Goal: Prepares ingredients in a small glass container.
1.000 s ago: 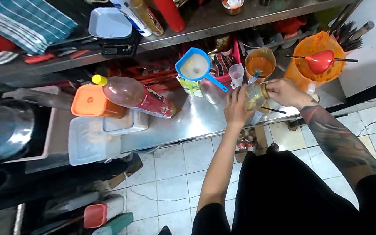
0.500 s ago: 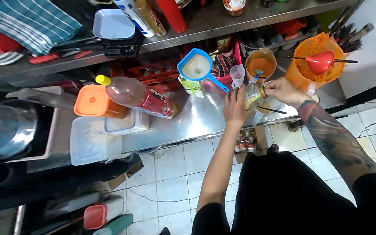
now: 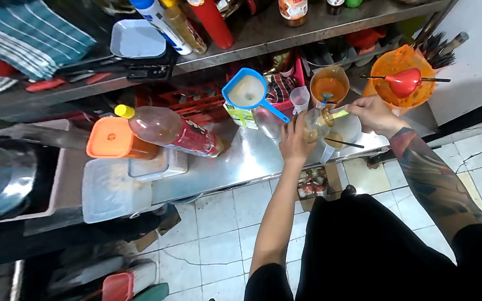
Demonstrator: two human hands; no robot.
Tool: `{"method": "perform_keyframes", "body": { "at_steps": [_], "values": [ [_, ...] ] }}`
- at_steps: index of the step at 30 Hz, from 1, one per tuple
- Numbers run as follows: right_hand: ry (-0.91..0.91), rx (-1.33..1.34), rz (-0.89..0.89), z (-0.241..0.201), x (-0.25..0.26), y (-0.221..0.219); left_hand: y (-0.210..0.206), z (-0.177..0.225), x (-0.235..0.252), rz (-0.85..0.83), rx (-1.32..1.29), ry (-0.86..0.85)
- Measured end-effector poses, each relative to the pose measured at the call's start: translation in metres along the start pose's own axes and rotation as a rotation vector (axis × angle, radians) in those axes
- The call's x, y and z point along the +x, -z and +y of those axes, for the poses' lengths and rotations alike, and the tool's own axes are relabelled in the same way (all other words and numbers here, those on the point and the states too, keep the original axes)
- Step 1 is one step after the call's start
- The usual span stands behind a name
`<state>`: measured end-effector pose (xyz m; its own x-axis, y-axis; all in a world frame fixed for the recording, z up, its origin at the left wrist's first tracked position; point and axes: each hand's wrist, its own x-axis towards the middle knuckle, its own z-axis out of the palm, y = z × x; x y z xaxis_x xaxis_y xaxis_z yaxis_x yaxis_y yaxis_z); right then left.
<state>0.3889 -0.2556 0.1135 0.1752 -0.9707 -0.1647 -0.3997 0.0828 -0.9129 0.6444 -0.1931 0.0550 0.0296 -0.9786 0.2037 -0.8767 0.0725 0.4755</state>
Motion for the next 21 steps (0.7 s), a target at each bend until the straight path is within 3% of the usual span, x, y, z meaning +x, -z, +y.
{"method": "perform_keyframes", "body": {
  "at_steps": [5, 8, 10, 15, 21],
  "values": [
    [0.042, -0.07, 0.143, -0.012, -0.036, 0.012, 0.0, -0.01, -0.005, -0.017, -0.018, 0.023],
    [0.059, -0.203, 0.225, 0.005, -0.035, 0.02, -0.003, -0.016, -0.006, -0.014, 0.004, 0.051],
    [0.157, -0.426, 0.24, 0.02, -0.04, 0.017, -0.004, -0.018, -0.006, -0.009, 0.021, 0.061],
    [0.62, -0.905, 0.226, 0.069, -0.059, 0.006, -0.005, -0.016, -0.007, 0.017, -0.019, 0.04],
    [0.626, -0.941, 0.251, 0.085, -0.057, 0.008, -0.007, -0.013, -0.008, 0.069, -0.051, -0.036]
  ]
}}
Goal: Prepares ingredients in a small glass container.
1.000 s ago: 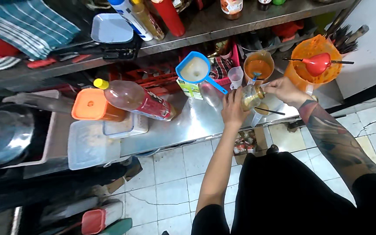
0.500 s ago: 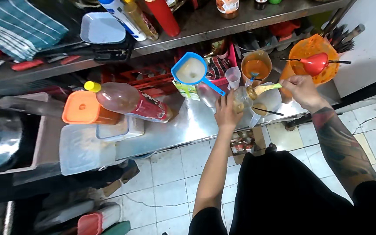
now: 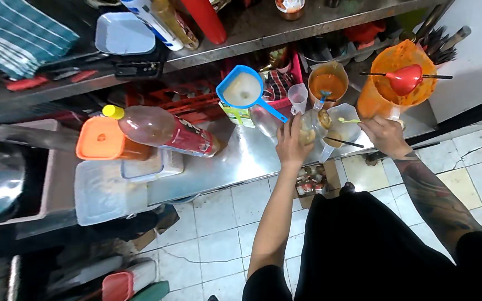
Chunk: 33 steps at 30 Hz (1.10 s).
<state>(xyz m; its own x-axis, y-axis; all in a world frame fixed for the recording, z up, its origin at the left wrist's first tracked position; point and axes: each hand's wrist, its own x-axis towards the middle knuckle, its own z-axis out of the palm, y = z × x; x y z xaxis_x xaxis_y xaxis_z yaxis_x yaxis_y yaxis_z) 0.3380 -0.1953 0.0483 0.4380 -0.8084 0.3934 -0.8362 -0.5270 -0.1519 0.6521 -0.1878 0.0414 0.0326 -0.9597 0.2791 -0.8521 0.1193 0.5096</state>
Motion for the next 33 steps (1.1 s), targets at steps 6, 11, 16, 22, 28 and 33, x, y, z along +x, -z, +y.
{"method": "perform_keyframes", "body": {
  "at_steps": [6, 11, 16, 22, 28, 33],
  "values": [
    [-0.229, 0.338, 0.165, -0.01, 0.022, 0.035, -0.001, 0.004, 0.002, 0.015, -0.041, -0.012],
    [-0.046, 0.41, 0.182, -0.034, 0.057, 0.055, -0.002, 0.012, 0.005, -0.005, -0.095, -0.001],
    [0.315, 0.218, 0.061, -0.031, 0.092, 0.029, -0.003, 0.023, 0.008, -0.013, -0.081, -0.056],
    [-0.012, 0.451, -0.372, -0.035, 0.109, 0.023, -0.001, 0.028, 0.01, -0.032, -0.015, -0.071],
    [-0.236, 0.779, -0.464, -0.037, 0.11, 0.022, -0.001, 0.028, 0.008, -0.039, 0.037, -0.078],
    [-0.327, 0.9, -0.453, -0.034, 0.107, 0.018, 0.0, 0.026, 0.009, -0.051, 0.057, -0.072]
  ]
}}
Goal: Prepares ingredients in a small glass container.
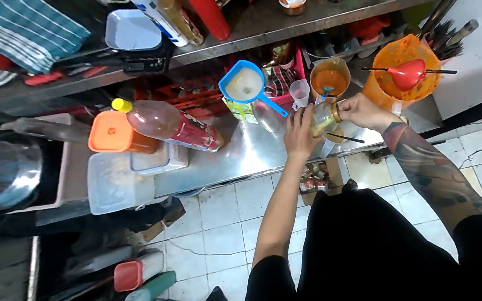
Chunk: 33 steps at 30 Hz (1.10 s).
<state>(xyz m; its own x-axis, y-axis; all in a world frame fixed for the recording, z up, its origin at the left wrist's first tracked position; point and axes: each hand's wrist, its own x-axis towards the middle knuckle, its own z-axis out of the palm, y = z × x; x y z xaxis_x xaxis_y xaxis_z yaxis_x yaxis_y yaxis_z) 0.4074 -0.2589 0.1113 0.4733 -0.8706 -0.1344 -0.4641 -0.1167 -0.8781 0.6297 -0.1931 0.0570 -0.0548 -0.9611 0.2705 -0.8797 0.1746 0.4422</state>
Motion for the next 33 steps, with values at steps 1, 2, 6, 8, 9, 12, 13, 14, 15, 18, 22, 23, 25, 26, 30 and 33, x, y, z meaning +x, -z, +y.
{"method": "perform_keyframes", "body": {
  "at_steps": [1, 2, 6, 8, 9, 12, 13, 14, 15, 18, 22, 23, 25, 26, 30, 33],
  "values": [
    [-0.016, 0.018, 0.004, 0.0, -0.001, -0.001, 0.0, 0.0, -0.001, -0.005, 0.0, -0.001],
    [-0.028, 0.034, 0.016, -0.001, -0.001, -0.001, 0.0, -0.001, -0.001, -0.007, 0.001, 0.0],
    [-0.054, 0.075, 0.087, 0.005, -0.002, -0.002, 0.0, 0.001, 0.0, -0.025, 0.006, 0.024],
    [-0.064, 0.098, 0.12, 0.01, -0.002, -0.002, 0.001, 0.0, 0.001, -0.034, -0.001, 0.036],
    [-0.078, 0.11, 0.134, 0.01, -0.002, -0.001, 0.0, -0.001, 0.001, -0.022, 0.003, 0.033],
    [-0.14, 0.134, 0.18, 0.008, -0.005, 0.001, -0.002, -0.004, 0.0, -0.006, 0.004, 0.035],
    [-0.158, 0.14, 0.196, 0.007, -0.006, 0.002, -0.001, -0.005, 0.001, -0.008, 0.003, 0.04],
    [-0.171, 0.151, 0.21, 0.006, -0.008, 0.002, -0.001, -0.005, 0.002, -0.012, 0.001, 0.047],
    [-0.182, 0.164, 0.222, 0.005, -0.009, 0.003, 0.0, -0.006, 0.002, -0.019, -0.001, 0.055],
    [-0.197, 0.195, 0.268, 0.007, -0.014, 0.005, 0.003, -0.007, 0.004, -0.045, -0.01, 0.084],
    [-0.218, 0.234, 0.315, 0.014, -0.021, 0.009, 0.003, -0.013, 0.003, -0.042, -0.014, 0.1],
    [-0.218, 0.243, 0.325, 0.015, -0.023, 0.011, 0.003, -0.014, 0.003, -0.043, -0.02, 0.109],
    [-0.218, 0.278, 0.349, 0.015, -0.029, 0.014, 0.002, -0.019, 0.001, -0.034, -0.035, 0.121],
    [-0.217, 0.3, 0.36, 0.015, -0.033, 0.015, 0.001, -0.021, 0.0, -0.025, -0.044, 0.125],
    [-0.213, 0.216, 0.459, 0.019, -0.048, 0.018, -0.003, -0.035, -0.007, -0.004, -0.04, 0.157],
    [-0.177, -0.094, 0.513, 0.024, -0.056, 0.013, -0.004, -0.043, -0.014, -0.003, -0.074, 0.188]
  ]
}}
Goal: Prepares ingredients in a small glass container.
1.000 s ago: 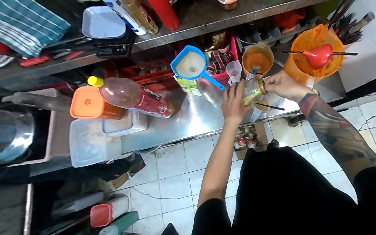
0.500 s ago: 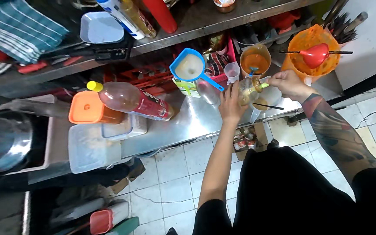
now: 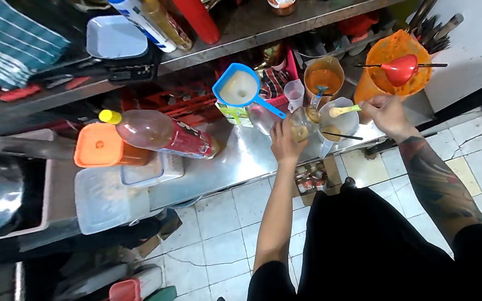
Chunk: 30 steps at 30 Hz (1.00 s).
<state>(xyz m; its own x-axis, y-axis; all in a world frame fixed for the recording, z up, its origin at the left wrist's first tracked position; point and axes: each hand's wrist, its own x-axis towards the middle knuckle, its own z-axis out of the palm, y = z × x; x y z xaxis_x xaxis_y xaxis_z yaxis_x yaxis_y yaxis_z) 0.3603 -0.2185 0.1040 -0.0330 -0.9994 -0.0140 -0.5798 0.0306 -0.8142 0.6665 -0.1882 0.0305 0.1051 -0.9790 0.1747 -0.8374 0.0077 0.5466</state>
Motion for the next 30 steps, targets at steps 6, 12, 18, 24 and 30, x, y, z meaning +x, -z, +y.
{"method": "perform_keyframes", "body": {
  "at_steps": [6, 12, 18, 24, 30],
  "values": [
    [0.599, -0.579, 0.042, 0.036, -0.008, -0.017, -0.006, -0.013, -0.017, 0.072, -0.261, 0.029],
    [0.624, -0.578, 0.09, 0.038, -0.01, -0.019, -0.005, 0.0, -0.074, 0.145, -0.838, 0.165],
    [0.561, -0.569, 0.07, 0.032, -0.008, -0.019, -0.009, -0.012, -0.106, 0.235, -0.884, 0.352],
    [0.538, -0.609, 0.005, 0.027, -0.006, -0.022, 0.002, -0.022, -0.12, 0.224, -0.823, 0.241],
    [0.333, -0.418, 0.024, 0.013, -0.004, -0.017, 0.01, -0.021, -0.127, 0.112, -0.769, 0.214]
  ]
}}
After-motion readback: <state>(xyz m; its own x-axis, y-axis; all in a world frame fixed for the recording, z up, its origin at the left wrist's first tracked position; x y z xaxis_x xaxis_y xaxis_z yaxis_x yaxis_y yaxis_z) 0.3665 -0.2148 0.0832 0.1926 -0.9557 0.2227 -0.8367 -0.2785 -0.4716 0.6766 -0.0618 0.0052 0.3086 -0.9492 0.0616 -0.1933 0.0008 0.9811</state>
